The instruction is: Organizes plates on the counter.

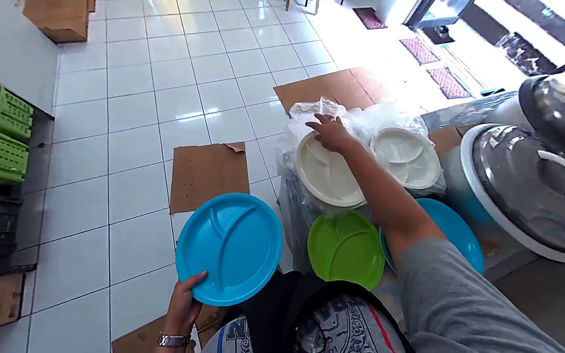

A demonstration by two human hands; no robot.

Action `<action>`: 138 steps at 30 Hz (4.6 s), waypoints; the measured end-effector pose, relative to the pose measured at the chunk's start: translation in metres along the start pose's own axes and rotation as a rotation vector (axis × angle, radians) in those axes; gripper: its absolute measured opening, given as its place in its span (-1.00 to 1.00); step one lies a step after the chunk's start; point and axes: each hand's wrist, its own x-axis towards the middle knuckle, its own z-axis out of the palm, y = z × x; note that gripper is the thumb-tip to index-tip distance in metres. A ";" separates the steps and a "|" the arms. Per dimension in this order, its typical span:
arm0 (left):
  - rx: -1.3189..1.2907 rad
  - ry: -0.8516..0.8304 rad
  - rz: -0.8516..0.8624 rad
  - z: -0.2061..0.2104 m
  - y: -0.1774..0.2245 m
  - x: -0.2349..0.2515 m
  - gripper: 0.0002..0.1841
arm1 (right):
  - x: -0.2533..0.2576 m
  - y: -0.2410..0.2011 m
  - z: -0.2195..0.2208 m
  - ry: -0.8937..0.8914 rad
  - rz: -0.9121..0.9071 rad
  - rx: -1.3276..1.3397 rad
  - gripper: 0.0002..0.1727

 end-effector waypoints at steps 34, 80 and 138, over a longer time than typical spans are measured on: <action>0.107 -0.076 -0.032 0.047 0.008 0.010 -0.73 | -0.055 -0.079 0.045 0.018 0.577 0.248 -0.47; 0.142 -0.143 0.004 0.056 0.006 -0.011 -0.77 | -0.075 -0.090 0.058 -0.018 0.444 0.154 -0.44; 0.498 -0.893 -0.113 0.188 -0.030 -0.049 -0.72 | -0.300 -0.024 0.007 -0.059 0.859 0.380 -0.14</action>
